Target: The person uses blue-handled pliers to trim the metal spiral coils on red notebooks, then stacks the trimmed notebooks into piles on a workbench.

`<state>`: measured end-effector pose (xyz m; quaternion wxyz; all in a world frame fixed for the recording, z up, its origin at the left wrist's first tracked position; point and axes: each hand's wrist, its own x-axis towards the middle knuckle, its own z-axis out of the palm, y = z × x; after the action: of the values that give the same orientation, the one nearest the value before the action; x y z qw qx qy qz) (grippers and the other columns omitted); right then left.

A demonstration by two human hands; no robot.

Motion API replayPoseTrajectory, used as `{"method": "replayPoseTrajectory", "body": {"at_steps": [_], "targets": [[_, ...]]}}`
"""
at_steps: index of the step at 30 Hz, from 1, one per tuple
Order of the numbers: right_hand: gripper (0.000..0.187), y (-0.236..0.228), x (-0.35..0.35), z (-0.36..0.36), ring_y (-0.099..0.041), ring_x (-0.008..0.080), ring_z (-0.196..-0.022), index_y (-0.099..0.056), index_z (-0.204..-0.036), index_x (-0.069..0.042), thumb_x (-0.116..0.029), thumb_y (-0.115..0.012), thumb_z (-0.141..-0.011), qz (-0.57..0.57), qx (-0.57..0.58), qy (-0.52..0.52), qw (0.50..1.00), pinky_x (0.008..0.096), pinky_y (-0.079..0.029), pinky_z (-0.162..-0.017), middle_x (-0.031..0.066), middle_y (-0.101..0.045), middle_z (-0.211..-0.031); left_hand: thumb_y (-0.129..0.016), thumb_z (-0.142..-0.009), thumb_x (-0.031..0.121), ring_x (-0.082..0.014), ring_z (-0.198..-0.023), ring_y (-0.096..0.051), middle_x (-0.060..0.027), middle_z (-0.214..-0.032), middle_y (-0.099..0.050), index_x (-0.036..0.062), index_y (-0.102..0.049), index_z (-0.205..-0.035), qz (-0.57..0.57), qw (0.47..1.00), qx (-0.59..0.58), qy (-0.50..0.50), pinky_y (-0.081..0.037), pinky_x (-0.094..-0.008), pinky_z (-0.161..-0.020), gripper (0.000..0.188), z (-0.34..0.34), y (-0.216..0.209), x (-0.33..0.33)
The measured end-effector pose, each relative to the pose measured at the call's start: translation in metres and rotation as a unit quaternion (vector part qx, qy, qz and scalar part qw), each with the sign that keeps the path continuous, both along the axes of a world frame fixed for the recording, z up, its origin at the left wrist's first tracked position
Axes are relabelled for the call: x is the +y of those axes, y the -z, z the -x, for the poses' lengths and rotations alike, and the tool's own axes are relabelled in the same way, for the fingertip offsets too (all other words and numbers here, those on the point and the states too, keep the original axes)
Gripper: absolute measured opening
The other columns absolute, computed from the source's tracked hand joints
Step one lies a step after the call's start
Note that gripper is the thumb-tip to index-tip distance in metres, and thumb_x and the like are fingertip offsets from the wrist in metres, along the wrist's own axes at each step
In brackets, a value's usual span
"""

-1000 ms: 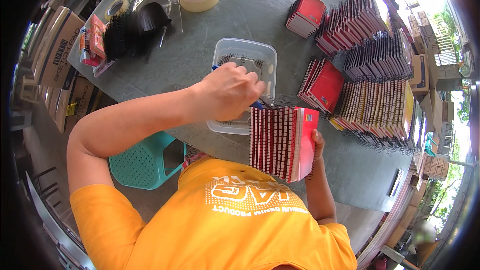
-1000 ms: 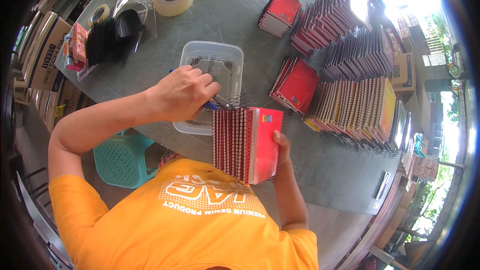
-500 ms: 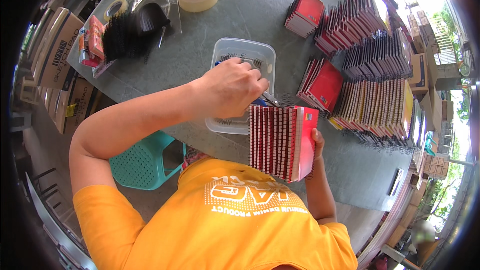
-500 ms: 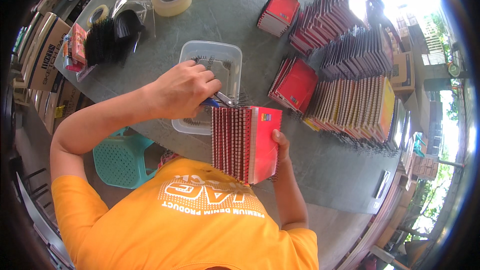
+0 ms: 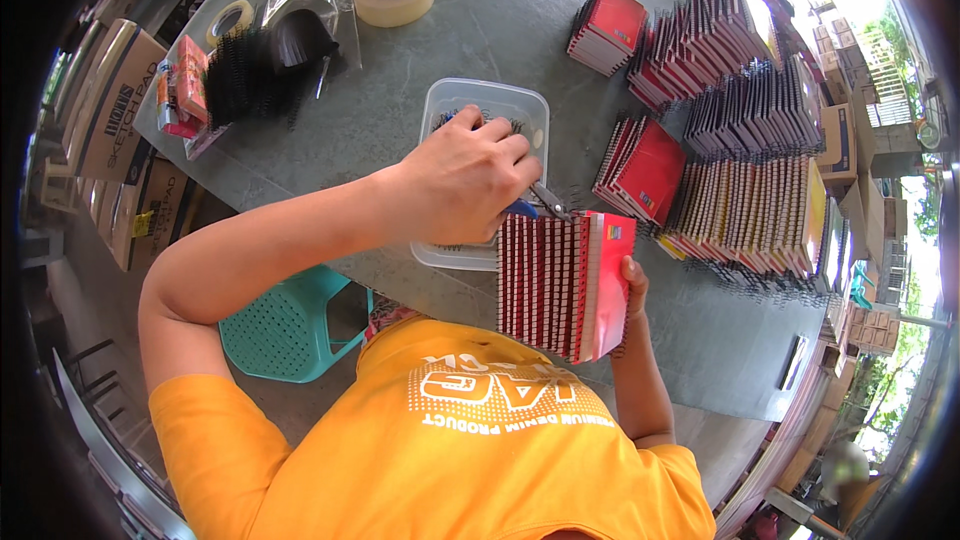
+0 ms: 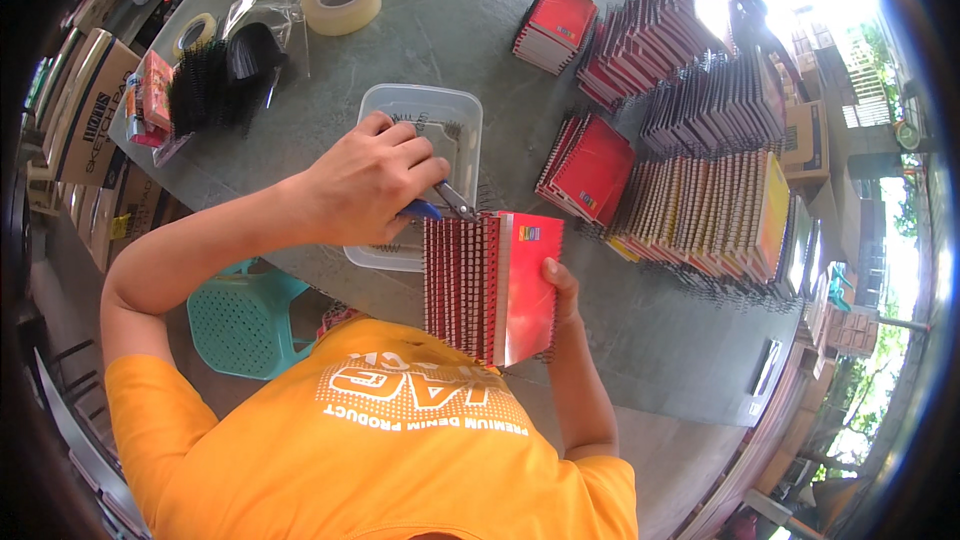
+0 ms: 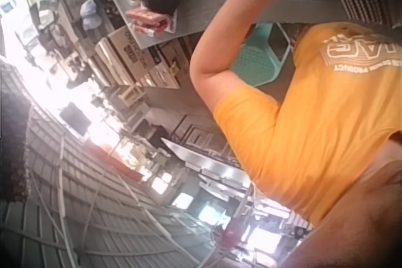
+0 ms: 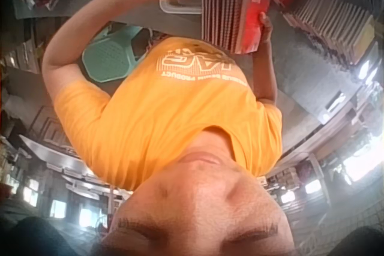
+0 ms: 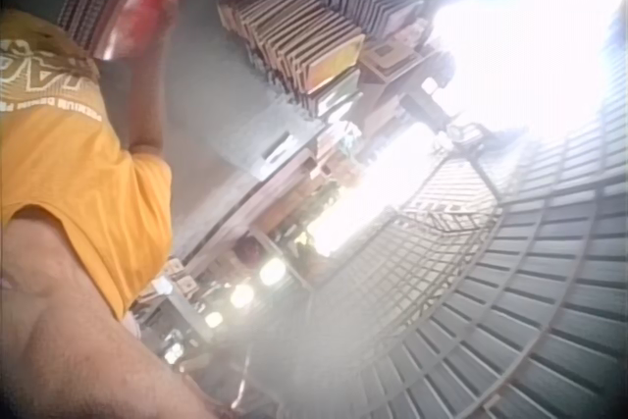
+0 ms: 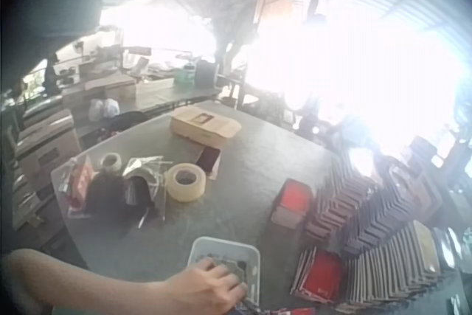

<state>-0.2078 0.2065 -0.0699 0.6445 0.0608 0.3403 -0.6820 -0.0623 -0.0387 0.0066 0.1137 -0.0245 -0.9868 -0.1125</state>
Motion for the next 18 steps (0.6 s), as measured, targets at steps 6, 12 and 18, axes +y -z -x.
{"method": "replayPoseTrajectory", "body": {"at_steps": [6, 12, 18], "targets": [[0.065, 0.003, 0.002, 0.003, -0.061, 0.0283, -0.091, -0.047, -0.116, 0.003, -0.036, -0.067, -0.068, 0.009, -0.021, -0.014, 1.0, 0.0409, -0.051, -0.081, 0.0176, -0.059, -0.105, -0.07, -0.058, 0.011, -0.0258, -0.084, -0.054, -0.0088, -0.082, -0.056, 0.0038, -0.057, -0.085, -0.064, 0.993, -0.102, -0.004, -0.044, -0.0363, -0.076, 0.031, -0.001, -0.001, 0.001], [0.066, -0.002, 0.003, 0.002, -0.061, 0.0293, -0.09, -0.047, -0.116, 0.003, -0.037, -0.067, -0.068, 0.013, -0.019, 0.007, 1.0, 0.0417, -0.052, -0.08, 0.0187, -0.059, -0.106, -0.07, -0.066, 0.014, -0.0274, -0.086, -0.054, -0.0122, -0.084, -0.054, 0.0025, -0.055, -0.088, -0.121, 0.986, -0.115, -0.019, -0.043, -0.0381, -0.076, 0.029, -0.017, 0.017, -0.019], [0.068, 0.001, 0.004, 0.003, -0.061, 0.03, -0.09, -0.047, -0.116, 0.004, -0.037, -0.068, -0.067, 0.01, -0.027, -0.004, 1.0, 0.0421, -0.052, -0.08, 0.0193, -0.059, -0.105, -0.069, -0.07, 0.002, -0.0181, -0.086, -0.054, -0.0068, -0.085, -0.054, 0.0024, -0.052, -0.094, -0.406, 0.91, -0.084, -0.014, -0.044, -0.0323, -0.076, 0.029, 0.0, 0.021, -0.011]]}}
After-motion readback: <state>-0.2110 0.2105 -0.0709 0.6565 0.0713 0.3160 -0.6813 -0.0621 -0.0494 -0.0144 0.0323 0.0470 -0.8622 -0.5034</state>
